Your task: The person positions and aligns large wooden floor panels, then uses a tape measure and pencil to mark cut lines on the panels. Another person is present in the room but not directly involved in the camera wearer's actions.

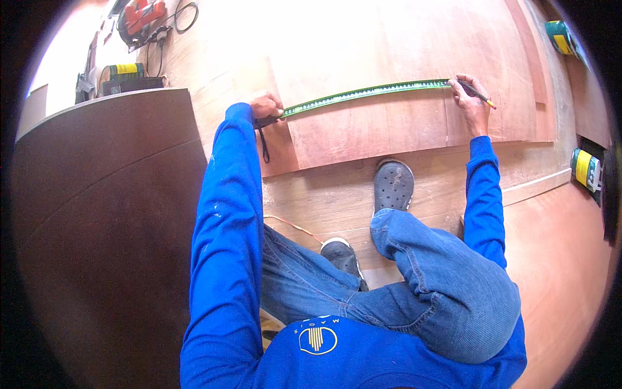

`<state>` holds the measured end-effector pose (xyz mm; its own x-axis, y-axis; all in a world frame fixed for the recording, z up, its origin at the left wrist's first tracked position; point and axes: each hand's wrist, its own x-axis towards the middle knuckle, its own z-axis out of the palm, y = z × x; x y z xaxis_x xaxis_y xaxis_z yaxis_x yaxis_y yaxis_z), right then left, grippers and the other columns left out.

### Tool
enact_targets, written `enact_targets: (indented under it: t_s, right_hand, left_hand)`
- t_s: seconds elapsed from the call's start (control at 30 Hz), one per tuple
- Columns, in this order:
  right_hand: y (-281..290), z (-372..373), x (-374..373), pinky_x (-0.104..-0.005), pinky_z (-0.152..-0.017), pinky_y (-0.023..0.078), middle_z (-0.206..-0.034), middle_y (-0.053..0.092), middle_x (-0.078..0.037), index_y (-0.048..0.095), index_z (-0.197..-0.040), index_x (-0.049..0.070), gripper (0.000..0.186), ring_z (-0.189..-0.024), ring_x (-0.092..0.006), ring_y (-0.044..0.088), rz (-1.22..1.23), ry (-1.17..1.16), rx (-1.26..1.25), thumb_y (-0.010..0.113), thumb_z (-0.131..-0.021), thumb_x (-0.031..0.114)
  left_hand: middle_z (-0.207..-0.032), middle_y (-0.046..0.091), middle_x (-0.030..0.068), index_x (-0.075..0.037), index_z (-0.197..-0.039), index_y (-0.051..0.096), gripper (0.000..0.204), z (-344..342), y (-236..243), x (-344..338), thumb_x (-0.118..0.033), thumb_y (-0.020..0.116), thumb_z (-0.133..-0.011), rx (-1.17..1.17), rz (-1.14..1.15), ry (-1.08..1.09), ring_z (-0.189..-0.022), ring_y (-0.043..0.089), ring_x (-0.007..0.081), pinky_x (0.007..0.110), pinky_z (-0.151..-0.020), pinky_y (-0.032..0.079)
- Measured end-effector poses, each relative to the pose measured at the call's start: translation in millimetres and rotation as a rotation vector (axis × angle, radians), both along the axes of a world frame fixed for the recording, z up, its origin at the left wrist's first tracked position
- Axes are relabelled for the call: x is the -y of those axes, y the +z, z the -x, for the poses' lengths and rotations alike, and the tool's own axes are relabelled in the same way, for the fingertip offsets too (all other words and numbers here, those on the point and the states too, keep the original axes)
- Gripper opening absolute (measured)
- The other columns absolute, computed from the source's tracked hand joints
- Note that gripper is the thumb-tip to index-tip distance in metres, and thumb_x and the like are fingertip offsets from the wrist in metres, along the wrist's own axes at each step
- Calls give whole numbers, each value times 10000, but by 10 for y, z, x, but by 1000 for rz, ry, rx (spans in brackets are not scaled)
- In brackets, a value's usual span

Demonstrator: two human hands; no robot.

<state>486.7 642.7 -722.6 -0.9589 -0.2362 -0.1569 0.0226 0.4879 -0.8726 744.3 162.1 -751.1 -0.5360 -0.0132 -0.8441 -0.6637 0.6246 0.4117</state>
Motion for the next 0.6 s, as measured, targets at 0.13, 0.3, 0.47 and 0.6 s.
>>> enact_targets:
  t_s: [0.13, 0.3, 0.47, 0.6]
  right_hand:
    - [-56, 13, 56, -243, -680, 521, -922, 720, -62, 697, -1033, 31, 273, -792, -105, 650, -54, 17, -178, 790, -807, 154]
    - [-50, 51, 67, -264, -723, 535, -926, 728, -79, 705, -1003, 25, 270, -837, -126, 666, -74, -45, -16, 802, -777, 138]
    - [-20, 52, 74, -262, -710, 533, -909, 723, -61, 701, -993, 28, 265, -813, -118, 661, -87, -25, -70, 801, -778, 144]
    - [-34, 53, 75, -213, -598, 460, -884, 702, -16, 680, -1028, 39, 263, -721, -63, 590, -112, 5, -90, 780, -816, 158]
  left_hand:
    - [-754, 678, 31, -57, -901, 759, 180, 20, 62, -34, -184, 651, -834, 22, -82, 89, -718, 589, 124, 294, -681, 479]
    - [-761, 677, 25, -49, -928, 748, 182, -1, 120, -8, -151, 641, -823, 27, -194, 158, -715, 590, 121, 283, -673, 476]
    - [-784, 679, 30, -35, -922, 732, 186, 2, 93, 39, -121, 640, -785, 59, -201, 151, -738, 594, 129, 291, -693, 480]
    - [-811, 666, 40, -32, -931, 729, 222, 35, 95, 31, -125, 638, -751, 13, -60, -14, -793, 599, 158, 313, -740, 486]
